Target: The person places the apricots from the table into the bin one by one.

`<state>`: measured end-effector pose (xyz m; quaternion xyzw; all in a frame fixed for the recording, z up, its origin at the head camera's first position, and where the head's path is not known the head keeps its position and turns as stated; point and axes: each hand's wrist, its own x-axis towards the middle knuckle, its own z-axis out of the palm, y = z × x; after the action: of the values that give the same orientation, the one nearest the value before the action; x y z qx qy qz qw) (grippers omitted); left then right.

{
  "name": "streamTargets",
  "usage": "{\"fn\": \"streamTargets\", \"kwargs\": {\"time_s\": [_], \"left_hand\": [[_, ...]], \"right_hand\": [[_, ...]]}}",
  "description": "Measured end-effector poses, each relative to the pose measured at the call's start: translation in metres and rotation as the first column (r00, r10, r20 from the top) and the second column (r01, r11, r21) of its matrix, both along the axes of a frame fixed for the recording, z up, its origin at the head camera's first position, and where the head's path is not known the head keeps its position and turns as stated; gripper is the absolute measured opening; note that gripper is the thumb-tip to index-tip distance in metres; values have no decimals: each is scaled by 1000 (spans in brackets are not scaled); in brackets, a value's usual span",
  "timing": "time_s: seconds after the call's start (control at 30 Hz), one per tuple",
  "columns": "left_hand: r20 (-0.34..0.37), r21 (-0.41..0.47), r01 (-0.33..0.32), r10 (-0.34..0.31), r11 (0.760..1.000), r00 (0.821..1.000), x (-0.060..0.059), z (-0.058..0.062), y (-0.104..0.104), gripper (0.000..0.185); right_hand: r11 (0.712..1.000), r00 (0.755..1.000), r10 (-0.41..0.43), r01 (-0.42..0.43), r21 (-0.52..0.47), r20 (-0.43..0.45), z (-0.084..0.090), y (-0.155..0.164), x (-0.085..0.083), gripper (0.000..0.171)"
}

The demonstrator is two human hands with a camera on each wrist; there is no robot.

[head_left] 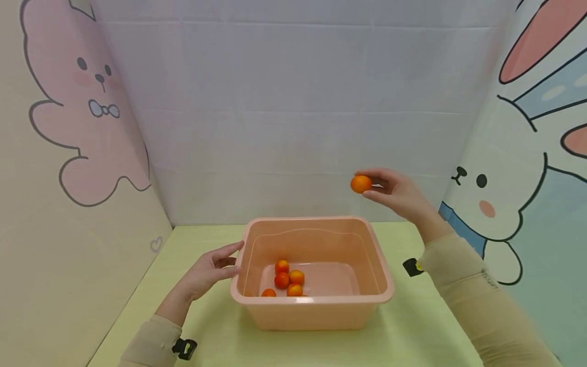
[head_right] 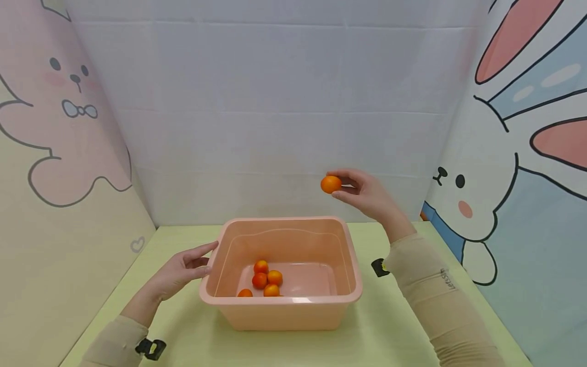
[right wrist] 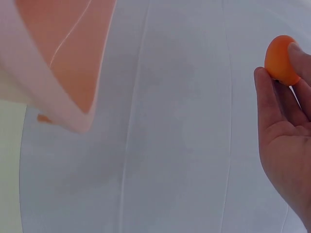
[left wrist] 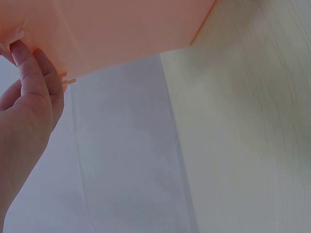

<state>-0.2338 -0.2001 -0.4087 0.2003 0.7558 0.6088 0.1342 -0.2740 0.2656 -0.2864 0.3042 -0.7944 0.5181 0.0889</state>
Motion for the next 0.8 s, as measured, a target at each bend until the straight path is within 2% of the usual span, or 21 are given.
{"fn": "streamTargets", "kwargs": {"time_s": [0.17, 0.33, 0.5, 0.8], "left_hand": [[0, 5, 1, -1, 1000, 1000, 0, 0, 0, 67], [2, 4, 0, 0, 1000, 1000, 1, -1, 1, 67], [4, -6, -10, 10, 1000, 1000, 1, -1, 2, 68], [5, -24, -28, 28, 999, 1000, 2, -1, 1, 68]], "right_hand": [[997, 997, 72, -72, -9, 18, 2, -26, -9, 45], [994, 991, 110, -109, -22, 82, -4, -48, -18, 45], [991, 979, 133, -132, -17, 151, -17, -70, -25, 44], [980, 958, 137, -168, 105, 253, -49, -102, -34, 43]]}}
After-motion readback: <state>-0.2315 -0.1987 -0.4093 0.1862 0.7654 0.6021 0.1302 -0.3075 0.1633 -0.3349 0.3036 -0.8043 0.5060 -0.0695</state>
